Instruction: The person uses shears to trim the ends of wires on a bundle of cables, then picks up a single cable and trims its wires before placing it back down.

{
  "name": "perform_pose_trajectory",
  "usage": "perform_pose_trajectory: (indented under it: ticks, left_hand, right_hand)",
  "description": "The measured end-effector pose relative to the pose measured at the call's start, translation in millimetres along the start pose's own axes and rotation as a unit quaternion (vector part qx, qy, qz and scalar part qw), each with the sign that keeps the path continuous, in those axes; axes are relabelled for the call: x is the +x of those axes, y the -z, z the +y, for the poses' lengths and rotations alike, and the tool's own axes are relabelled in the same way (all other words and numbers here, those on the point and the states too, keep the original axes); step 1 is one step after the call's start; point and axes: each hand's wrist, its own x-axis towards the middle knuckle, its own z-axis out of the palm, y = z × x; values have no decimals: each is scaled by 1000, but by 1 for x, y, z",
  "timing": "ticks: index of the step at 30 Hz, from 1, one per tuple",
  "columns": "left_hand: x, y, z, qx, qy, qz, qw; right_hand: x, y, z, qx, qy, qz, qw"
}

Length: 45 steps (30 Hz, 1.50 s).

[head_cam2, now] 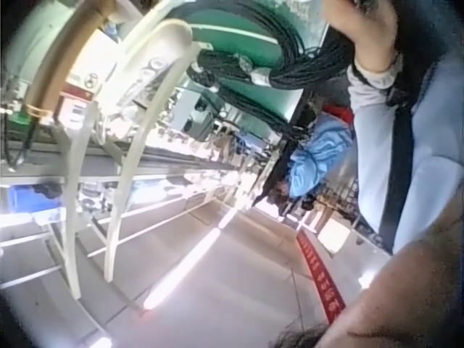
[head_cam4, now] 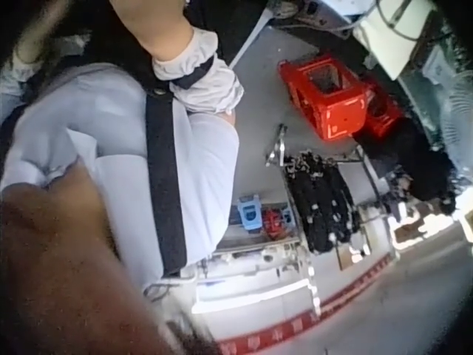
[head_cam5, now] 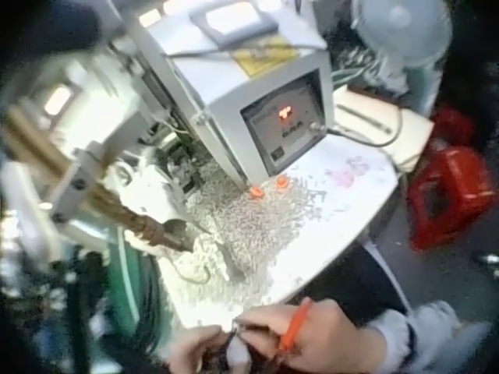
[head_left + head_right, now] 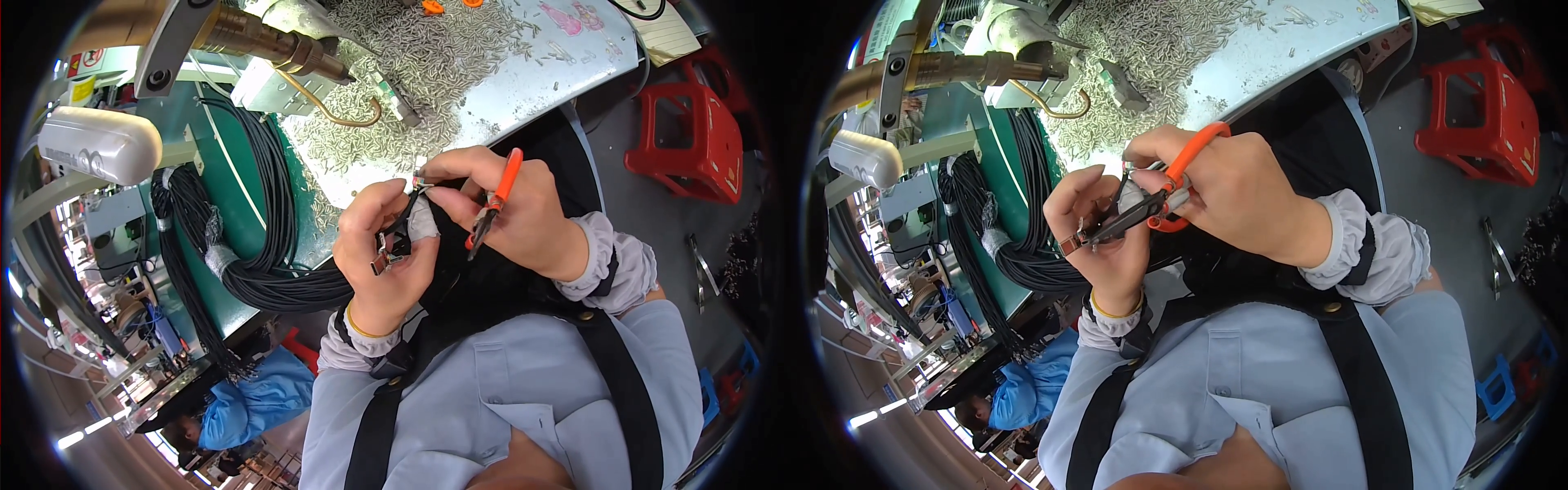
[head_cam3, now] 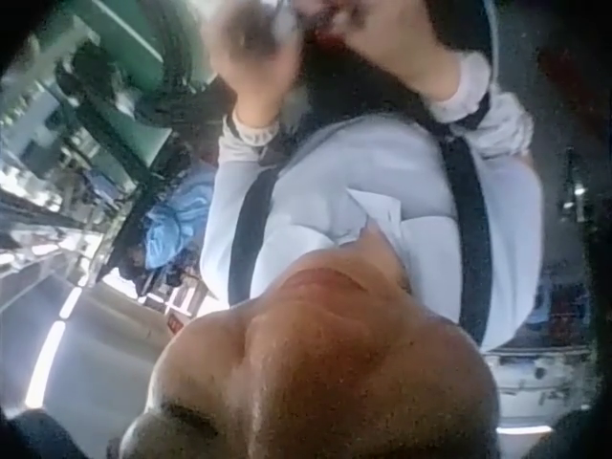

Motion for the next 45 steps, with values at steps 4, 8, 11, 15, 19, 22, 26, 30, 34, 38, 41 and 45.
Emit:
perform_pose_trajectory:
  ticks: [4,8,11,15,19,22,26,30,34,38,41,45]
  left_hand:
    - [1,-2,4,-31,34,14,999]
    - [9,-4,7,-45,55,0,997]
    - [10,-2,3,7,8,-19,1000]
    - [14,-4,8,72,-40,-30,996]
    - [7,-5,7,117,-55,-28,991]
    - [6,-11,8,64,6,-8,998]
    - [10,-12,13,-139,199,24,970]
    - [15,-5,15,-301,336,9,892]
    - [16,-2,11,-353,336,14,873]
    - [18,0,15,-318,307,29,896]
    - [21,1,18,-291,303,23,907]
    - [26,-1,16,-294,293,13,910]
  right_hand:
    - [-1,0,4,-73,71,9,995]
    - [-3,-2,1,41,-11,9,999]
    - [-5,-5,-1,91,-94,-3,991]
    - [-9,-9,0,-39,-23,16,999]
    - [-10,-12,-2,21,-53,24,998]
    - [-9,-9,0,133,-173,-2,976]
    - [0,-1,0,298,-263,-43,917]
    - [-5,-7,9,321,-231,-28,918]
    - [0,2,1,221,-228,-48,947]
    - [-2,17,0,4,-181,-130,975]
    - [-4,16,2,-87,-145,-156,973]
    - [-6,9,6,-67,-155,-157,973]
